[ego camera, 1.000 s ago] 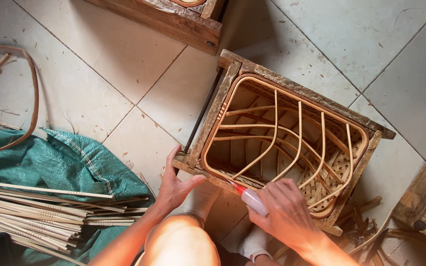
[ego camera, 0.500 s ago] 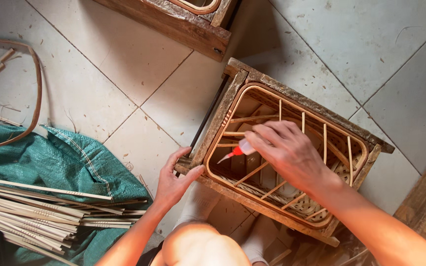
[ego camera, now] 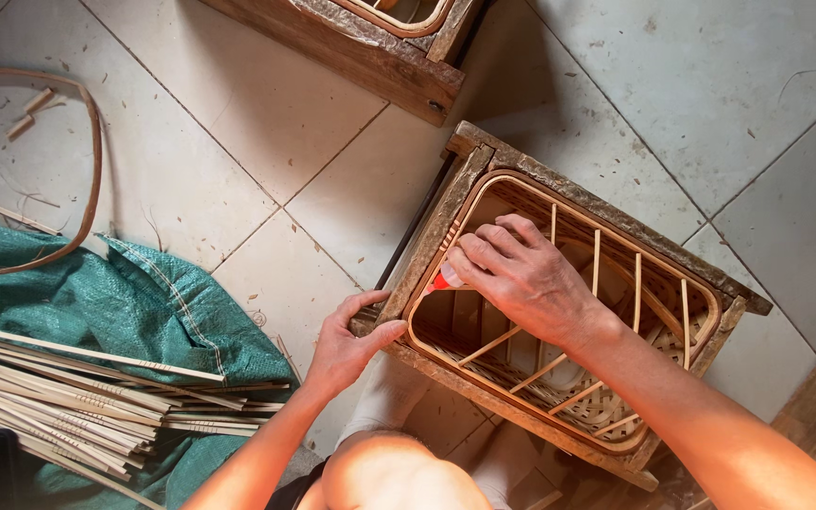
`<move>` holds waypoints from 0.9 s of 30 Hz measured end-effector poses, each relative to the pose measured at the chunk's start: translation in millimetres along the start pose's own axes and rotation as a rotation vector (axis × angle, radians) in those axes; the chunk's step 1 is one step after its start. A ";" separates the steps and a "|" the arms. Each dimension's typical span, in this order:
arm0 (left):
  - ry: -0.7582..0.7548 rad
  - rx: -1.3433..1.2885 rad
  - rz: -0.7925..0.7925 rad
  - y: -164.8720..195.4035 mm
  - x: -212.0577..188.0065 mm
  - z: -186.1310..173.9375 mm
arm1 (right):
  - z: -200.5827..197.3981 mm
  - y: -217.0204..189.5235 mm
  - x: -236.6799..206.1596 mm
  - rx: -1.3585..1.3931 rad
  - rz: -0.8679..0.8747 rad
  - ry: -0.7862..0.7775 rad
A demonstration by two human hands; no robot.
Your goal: The person sits on the floor weaving thin bamboo strips across a woven basket held in a wooden mold, pressing strips into the rim and tapping them tight with a hammer. They trim excess strip ends with pliers and a knife, then squeeze glue from a bottle onto the woven rim joints.
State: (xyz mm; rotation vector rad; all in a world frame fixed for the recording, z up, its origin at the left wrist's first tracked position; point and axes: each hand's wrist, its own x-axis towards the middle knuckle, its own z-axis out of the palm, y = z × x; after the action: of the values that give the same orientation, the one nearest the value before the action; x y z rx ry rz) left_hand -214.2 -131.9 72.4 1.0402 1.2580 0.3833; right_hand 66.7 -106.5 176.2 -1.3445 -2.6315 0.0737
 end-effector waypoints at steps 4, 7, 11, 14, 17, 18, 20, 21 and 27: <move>0.004 0.030 0.047 -0.1 -0.8 -0.7 | 0.3 -1.3 3.0 -0.109 -0.071 -0.033; 0.001 0.031 0.068 0.1 -1.2 -1.7 | -0.5 5.1 6.7 -0.165 -0.133 -0.085; -0.001 0.045 0.041 0.4 -1.4 -2.5 | -7.6 27.7 7.8 -0.140 -0.057 -0.042; 0.003 0.063 0.087 0.8 -0.7 -2.7 | -14.0 41.1 5.1 -0.118 0.023 0.008; 0.006 0.072 0.095 1.6 0.3 -2.8 | -15.1 44.8 5.8 -0.070 0.045 0.018; 0.004 0.068 0.094 2.0 0.6 -2.9 | -14.2 43.8 6.7 -0.068 0.040 0.017; 0.003 0.072 0.096 3.0 1.1 -3.2 | -12.1 41.9 8.8 -0.071 0.024 0.007; 0.004 0.079 0.099 3.6 1.4 -3.3 | -11.0 40.8 9.6 -0.076 0.014 -0.004; 0.003 0.103 0.108 7.2 1.8 -3.9 | -6.7 47.6 11.8 -0.187 -0.072 -0.090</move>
State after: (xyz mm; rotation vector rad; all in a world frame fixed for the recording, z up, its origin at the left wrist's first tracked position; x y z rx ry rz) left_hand -215.0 -125.2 77.3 1.1985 1.2379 0.4062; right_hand 99.2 -69.2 178.4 -1.3290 -2.8200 -0.1277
